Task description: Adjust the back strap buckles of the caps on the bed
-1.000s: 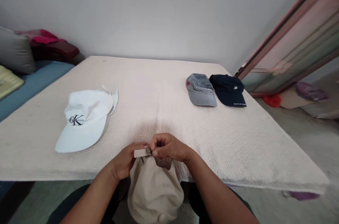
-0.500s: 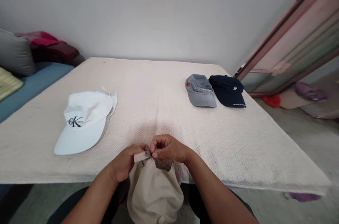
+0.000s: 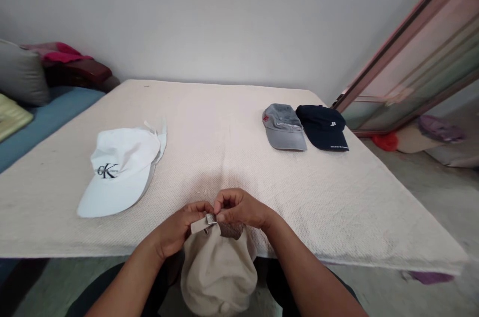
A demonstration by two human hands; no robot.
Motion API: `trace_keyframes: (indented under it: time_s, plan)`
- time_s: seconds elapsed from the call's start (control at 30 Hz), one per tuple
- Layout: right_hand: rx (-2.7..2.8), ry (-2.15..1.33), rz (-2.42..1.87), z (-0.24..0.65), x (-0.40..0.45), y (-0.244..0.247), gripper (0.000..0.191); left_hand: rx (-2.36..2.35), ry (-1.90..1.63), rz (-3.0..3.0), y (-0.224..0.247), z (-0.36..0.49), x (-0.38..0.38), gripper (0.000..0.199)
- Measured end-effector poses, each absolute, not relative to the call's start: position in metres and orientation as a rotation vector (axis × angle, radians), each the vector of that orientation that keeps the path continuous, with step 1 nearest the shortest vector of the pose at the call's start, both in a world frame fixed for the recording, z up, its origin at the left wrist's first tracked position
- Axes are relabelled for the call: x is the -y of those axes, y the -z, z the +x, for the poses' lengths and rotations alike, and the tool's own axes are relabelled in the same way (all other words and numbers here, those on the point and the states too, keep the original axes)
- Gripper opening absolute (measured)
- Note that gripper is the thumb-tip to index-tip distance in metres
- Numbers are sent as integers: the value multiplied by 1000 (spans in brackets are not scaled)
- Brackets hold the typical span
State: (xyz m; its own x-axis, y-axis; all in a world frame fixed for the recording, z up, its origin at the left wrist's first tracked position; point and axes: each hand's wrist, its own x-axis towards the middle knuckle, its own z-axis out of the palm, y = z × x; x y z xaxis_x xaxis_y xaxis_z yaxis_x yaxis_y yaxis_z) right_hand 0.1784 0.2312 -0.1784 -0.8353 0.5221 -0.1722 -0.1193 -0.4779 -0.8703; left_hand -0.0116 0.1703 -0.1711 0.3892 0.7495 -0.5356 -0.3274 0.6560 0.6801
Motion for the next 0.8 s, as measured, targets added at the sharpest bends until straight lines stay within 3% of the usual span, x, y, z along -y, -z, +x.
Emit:
trace_keyframes:
  time_s: [0.8]
  plan:
    - [1410, -2266, -613, 180, -233, 182, 20, -1030, -697, 625, 167, -14, -171, 15]
